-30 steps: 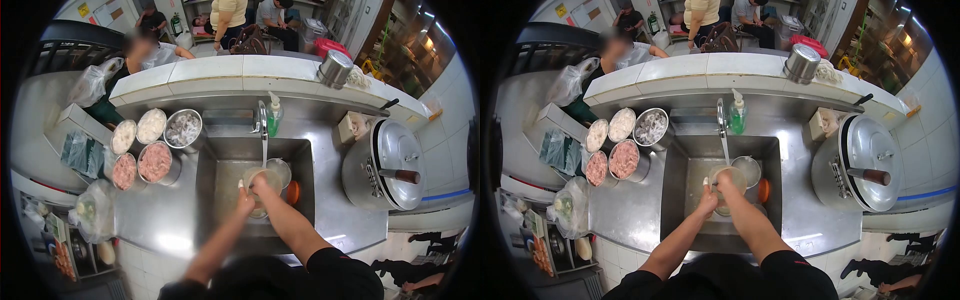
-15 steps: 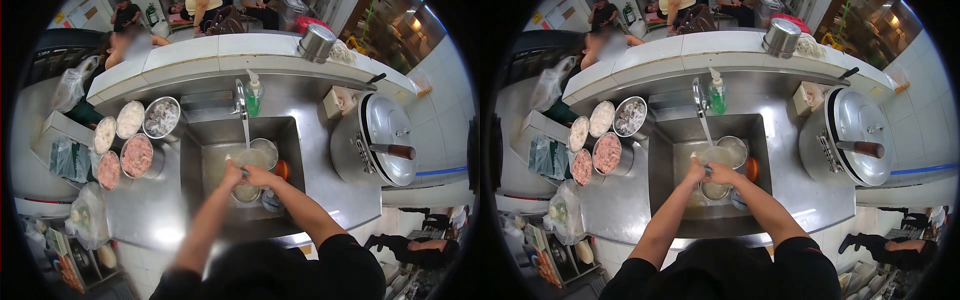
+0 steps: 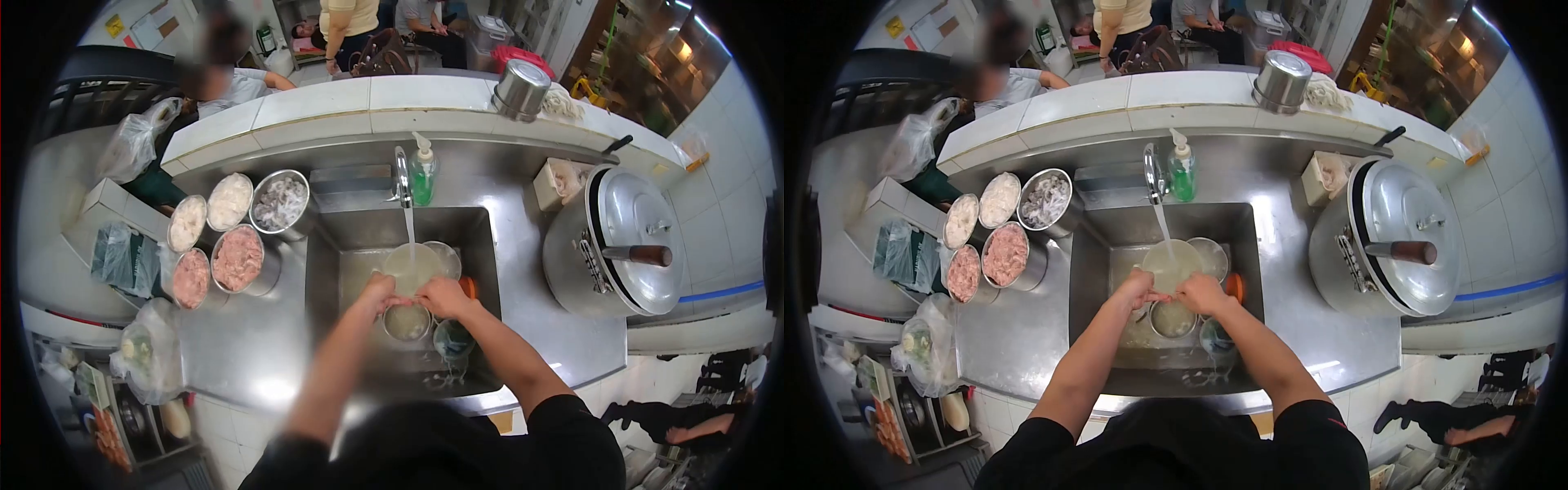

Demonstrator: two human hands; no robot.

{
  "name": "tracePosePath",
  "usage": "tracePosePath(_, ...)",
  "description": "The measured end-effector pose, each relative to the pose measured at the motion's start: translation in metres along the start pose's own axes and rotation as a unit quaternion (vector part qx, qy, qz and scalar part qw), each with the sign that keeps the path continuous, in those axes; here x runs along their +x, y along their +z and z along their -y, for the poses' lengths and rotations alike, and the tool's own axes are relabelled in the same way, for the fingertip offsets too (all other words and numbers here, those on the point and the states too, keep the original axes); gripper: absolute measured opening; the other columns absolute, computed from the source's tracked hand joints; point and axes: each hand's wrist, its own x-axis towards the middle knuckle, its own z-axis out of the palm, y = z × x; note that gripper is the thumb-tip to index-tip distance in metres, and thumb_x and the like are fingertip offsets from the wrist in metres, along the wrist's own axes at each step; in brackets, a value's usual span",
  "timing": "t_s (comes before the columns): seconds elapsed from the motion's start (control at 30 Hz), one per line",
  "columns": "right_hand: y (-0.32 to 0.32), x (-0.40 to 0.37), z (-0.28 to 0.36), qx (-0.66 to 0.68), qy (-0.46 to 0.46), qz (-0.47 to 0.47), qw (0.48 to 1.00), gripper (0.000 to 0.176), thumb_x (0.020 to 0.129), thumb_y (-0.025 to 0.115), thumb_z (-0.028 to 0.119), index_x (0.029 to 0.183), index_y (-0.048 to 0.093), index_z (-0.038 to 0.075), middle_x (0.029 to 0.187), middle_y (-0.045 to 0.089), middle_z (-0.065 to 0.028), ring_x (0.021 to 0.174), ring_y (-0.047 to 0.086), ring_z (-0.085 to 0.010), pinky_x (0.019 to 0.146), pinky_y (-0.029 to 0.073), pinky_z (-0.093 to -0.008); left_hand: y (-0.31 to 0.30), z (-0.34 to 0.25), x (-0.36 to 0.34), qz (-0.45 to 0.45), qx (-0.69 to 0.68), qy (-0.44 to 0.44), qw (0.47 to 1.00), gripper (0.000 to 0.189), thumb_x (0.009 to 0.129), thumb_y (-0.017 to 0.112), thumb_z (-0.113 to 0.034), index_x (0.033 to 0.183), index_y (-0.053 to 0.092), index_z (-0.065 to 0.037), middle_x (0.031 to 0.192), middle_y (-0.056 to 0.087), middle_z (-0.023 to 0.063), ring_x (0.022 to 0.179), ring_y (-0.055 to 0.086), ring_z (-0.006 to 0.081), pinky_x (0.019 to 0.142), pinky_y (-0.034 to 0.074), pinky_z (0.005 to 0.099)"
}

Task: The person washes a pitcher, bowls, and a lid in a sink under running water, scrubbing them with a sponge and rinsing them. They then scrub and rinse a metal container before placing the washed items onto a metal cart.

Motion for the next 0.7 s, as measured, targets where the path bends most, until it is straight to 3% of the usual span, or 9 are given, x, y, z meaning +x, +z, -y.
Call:
tracePosePath(0.1, -0.022, 0.051, -0.002, 0.109, 0.064, 0.001, 0.992, 0.029, 0.092, 0.065, 0.036, 0.097, 0.078, 0.011, 0.093, 0.074, -0.0158, 0.104, 0.068, -0.0384, 0.082, 0.054, -0.0529, 0.018, -0.044, -0.06, -0.103, 0.028, 0.052, 0.993, 0.091, 0.094, 0.066, -0.018, 0.16, 0.006, -0.003, 0.142, 0.049, 0.0306, 0.105, 0.068, 0.0501, 0.081, 0.063, 0.0556)
tracePosePath(0.17, -0.035, 0.074, 0.007, 0.189, 0.276, -0.133, 0.933, 0.029, 0.093, 0.064, 0.036, 0.098, 0.077, 0.011, 0.099, 0.074, -0.0175, 0.098, 0.07, -0.0392, 0.084, 0.054, -0.0512, 0.016, -0.05, -0.08, -0.164, 0.066, 0.068, 0.982, 0.101, 0.092, 0.073, -0.024, 0.163, 0.004, -0.007, 0.144, 0.05, 0.0283, 0.112, 0.066, 0.0477, 0.086, 0.06, 0.055)
tracePosePath(0.27, -0.038, 0.081, 0.014, 0.121, 0.093, -0.017, 0.988, 0.026, 0.09, 0.067, 0.035, 0.095, 0.077, 0.011, 0.096, 0.075, -0.0173, 0.095, 0.071, -0.0369, 0.081, 0.055, -0.0491, -0.021, -0.032, -0.09, -0.194, 0.093, 0.151, 0.965, 0.105, 0.088, 0.079, -0.027, 0.165, 0.009, -0.012, 0.145, 0.051, 0.026, 0.121, 0.061, 0.0375, 0.094, 0.053, 0.0477)
tracePosePath(0.3, -0.04, 0.083, 0.01, 0.119, 0.089, -0.016, 0.989, 0.026, 0.09, 0.067, 0.035, 0.095, 0.077, 0.011, 0.096, 0.075, -0.0173, 0.095, 0.071, -0.0369, 0.081, 0.055, -0.0491, -0.033, -0.022, -0.1, -0.225, 0.142, 0.187, 0.946, 0.099, 0.089, 0.078, -0.025, 0.164, 0.015, -0.01, 0.143, 0.052, 0.025, 0.119, 0.061, 0.0328, 0.095, 0.053, 0.0443)
tracePosePath(0.37, -0.041, 0.086, -0.002, 0.262, 0.285, -0.071, 0.919, 0.029, 0.089, 0.07, 0.038, 0.095, 0.077, 0.011, 0.097, 0.075, -0.0169, 0.094, 0.072, -0.0363, 0.081, 0.056, -0.048, -0.06, -0.001, -0.113, -0.259, 0.185, 0.222, 0.922, 0.093, 0.09, 0.076, -0.023, 0.163, 0.021, -0.008, 0.141, 0.054, 0.024, 0.118, 0.061, 0.0281, 0.096, 0.052, 0.041)
tracePosePath(0.4, -0.04, 0.084, 0.003, 0.26, 0.281, -0.069, 0.921, 0.029, 0.089, 0.07, 0.038, 0.095, 0.077, 0.011, 0.097, 0.075, -0.0169, 0.094, 0.072, -0.0363, 0.081, 0.056, -0.048, -0.078, 0.012, -0.112, -0.269, 0.182, 0.226, 0.919, 0.088, 0.09, 0.075, -0.02, 0.161, 0.026, -0.006, 0.139, 0.055, 0.023, 0.116, 0.061, 0.0272, 0.096, 0.051, 0.0394)
tracePosePath(0.47, -0.036, 0.073, 0.016, 0.122, 0.096, -0.021, 0.988, 0.03, 0.09, 0.071, 0.04, 0.092, 0.078, 0.011, 0.091, 0.075, -0.016, 0.089, 0.073, -0.0365, 0.079, 0.056, -0.0467, -0.106, 0.03, -0.114, -0.28, 0.179, 0.228, 0.915, 0.084, 0.09, 0.074, -0.017, 0.16, 0.03, -0.004, 0.136, 0.057, 0.0221, 0.114, 0.062, 0.0262, 0.097, 0.051, 0.0379)
tracePosePath(0.6, -0.022, 0.065, -0.003, 0.257, 0.208, -0.115, 0.937, 0.032, 0.091, 0.072, 0.042, 0.091, 0.078, 0.011, 0.087, 0.075, -0.0149, 0.085, 0.072, -0.0361, 0.077, 0.056, -0.0448, -0.133, 0.053, -0.118, -0.287, 0.146, 0.248, 0.914, 0.079, 0.091, 0.07, -0.011, 0.158, 0.03, 0.0, 0.128, 0.061, 0.019, 0.113, 0.062, 0.0236, 0.096, 0.051, 0.0349)
tracePosePath(0.7, 0.008, 0.049, -0.005, 0.126, 0.09, -0.08, 0.985, 0.033, 0.091, 0.073, 0.041, 0.094, 0.077, 0.008, 0.081, 0.074, -0.0142, 0.075, 0.073, -0.0318, 0.071, 0.056, -0.0417, -0.136, 0.059, -0.124, -0.291, 0.153, 0.252, 0.91, 0.072, 0.092, 0.07, -0.01, 0.155, 0.036, 0.001, 0.125, 0.064, 0.017, 0.111, 0.063, 0.0213, 0.095, 0.051, 0.0326)
